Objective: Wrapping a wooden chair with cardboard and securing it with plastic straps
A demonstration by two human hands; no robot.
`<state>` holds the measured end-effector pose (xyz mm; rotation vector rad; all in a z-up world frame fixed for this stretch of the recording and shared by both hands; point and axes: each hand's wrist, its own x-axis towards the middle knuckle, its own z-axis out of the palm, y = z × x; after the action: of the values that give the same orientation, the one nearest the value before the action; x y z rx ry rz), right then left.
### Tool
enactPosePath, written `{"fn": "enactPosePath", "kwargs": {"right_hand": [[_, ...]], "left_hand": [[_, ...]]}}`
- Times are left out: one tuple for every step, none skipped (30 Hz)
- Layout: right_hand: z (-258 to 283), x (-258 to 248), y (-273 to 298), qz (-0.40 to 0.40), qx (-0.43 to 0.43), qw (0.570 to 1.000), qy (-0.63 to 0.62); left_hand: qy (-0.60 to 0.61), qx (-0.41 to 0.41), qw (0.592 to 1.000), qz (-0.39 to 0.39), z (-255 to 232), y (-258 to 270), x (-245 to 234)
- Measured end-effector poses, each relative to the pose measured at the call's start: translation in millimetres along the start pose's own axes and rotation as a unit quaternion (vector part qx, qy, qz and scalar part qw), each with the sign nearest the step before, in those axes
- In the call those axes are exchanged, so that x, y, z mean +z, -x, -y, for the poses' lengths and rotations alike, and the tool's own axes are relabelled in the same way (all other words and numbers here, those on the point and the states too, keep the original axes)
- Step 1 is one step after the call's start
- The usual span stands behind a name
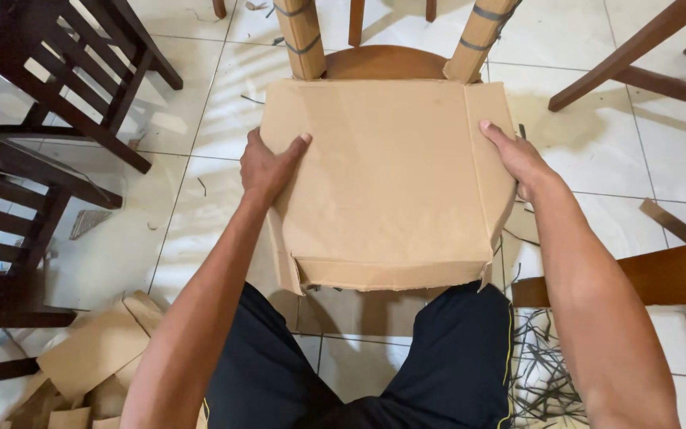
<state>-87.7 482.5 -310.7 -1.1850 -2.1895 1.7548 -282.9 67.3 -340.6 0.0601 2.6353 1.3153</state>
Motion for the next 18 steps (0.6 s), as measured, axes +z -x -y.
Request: {"fn": "enactPosePath", "kwargs": {"right_hand": [[-1,0,-2,-0.001,0.021,1.0,-0.01],[0,0,-2,0.001,0.025,1.0,-0.01],[1,-1,-2,0.006,0.035,0.999,-0.013],[3,-3,-2,0.009,0.045,0.999,-0.016],[5,-2,-1,0.009,0.047,0.999,-0.017],[6,-2,1,0.013,0.045,0.999,-0.023],[7,-1,3,0.018,0.044,0.998,-0.029],[6,-1,2,0.018,0.044,0.998,-0.029],[5,-1,2,0.019,0.044,0.998,-0.035],[4,-1,2,0.02,0.045,0.998,-0.042],[6,0,4,0.021,0.044,0.998,-0.042],[6,0,6,0.02,0.039,0.998,-0.045],[6,1,9,0.019,0.034,0.998,-0.048],[1,-3,5,0.021,0.035,0.998,-0.047],[-4,-8,0,0.037,0.033,0.997,-0.056],[-10,-11,-4,0.054,0.032,0.996,-0.066],[-12,-13,-11,0.057,0.034,0.996,-0.065],[-18,-15,-18,0.068,0.026,0.994,-0.079]], "left_hand": [[0.031,-0.044,0.998,0.013,-2,-4,-3],[0.029,-0.047,0.998,0.014,0,-10,-2],[0.046,-0.078,0.996,0.022,3,-15,0],[0.063,-0.107,0.992,0.031,3,-22,2],[0.062,-0.108,0.992,0.033,6,-30,5],[0.086,-0.126,0.988,0.032,10,-37,8],[0.111,-0.145,0.983,0.032,15,-44,11],[0.111,-0.145,0.983,0.032,13,-42,9],[0.138,-0.147,0.979,0.037,12,-40,6],[0.165,-0.148,0.974,0.042,10,-38,4],[0.165,-0.148,0.974,0.041,3,-32,-1],[0.176,-0.146,0.972,0.05,-3,-25,-5],[0.186,-0.143,0.97,0.06,-8,-18,-9],[0.187,-0.145,0.97,0.059,-7,-18,-8],[0.196,-0.147,0.968,0.061,-7,-19,-7],[0.204,-0.15,0.965,0.062,-5,-18,-7],[0.203,-0.152,0.965,0.06,-6,-20,-8],[0.202,-0.152,0.966,0.061,-4,-20,-8]]}}
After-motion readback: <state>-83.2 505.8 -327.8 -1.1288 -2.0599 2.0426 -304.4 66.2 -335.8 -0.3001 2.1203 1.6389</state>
